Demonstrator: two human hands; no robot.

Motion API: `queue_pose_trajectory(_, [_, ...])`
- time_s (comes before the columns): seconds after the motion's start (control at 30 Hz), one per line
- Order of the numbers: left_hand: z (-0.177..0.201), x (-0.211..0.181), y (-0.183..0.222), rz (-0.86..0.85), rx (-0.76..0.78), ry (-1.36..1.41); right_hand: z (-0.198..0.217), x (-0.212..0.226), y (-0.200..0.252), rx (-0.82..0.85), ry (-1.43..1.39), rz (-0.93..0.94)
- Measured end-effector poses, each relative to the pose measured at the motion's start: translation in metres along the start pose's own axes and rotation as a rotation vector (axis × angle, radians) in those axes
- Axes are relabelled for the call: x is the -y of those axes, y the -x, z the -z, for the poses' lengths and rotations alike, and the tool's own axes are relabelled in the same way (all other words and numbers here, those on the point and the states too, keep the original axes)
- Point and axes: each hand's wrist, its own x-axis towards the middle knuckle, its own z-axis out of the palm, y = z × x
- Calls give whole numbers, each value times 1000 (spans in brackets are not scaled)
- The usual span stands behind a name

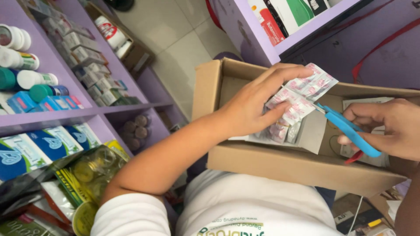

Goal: The person uses scissors to cut strips of blister-packed medication and places them into a small cardboard box. They then open a drawer, place a separate green and white medicine box inside, and rearrange several other boxed medications within the drawer before closing it.

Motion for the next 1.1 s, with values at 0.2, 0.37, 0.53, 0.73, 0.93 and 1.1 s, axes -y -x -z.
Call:
queue_pose_trajectory(0.2, [-1, 1, 0, -13, 0, 9, 6, 23, 10, -19, 111, -64])
queue_pose_trajectory(0.37, [-2, -3, 0, -2, 19, 2, 0, 4, 1, -2, 19, -35])
queue_pose_trajectory(0.53, [-3, 4, 1, -39, -64, 9, -5, -22, -4, -44, 104, 0])
queue_pose_trajectory(0.73, [-4, 13, -1, 114, -99, 426, -40, -113, -17, -172, -201, 537])
queue_pose_trajectory(0.93, [-9, 12, -2, 162, -65, 451, -27, -43, 21, -209, -143, 306])
queue_pose_trajectory(1.1, [-16, 27, -2, 143, -115, 584, -33, -61, 22, -99, -197, 498])
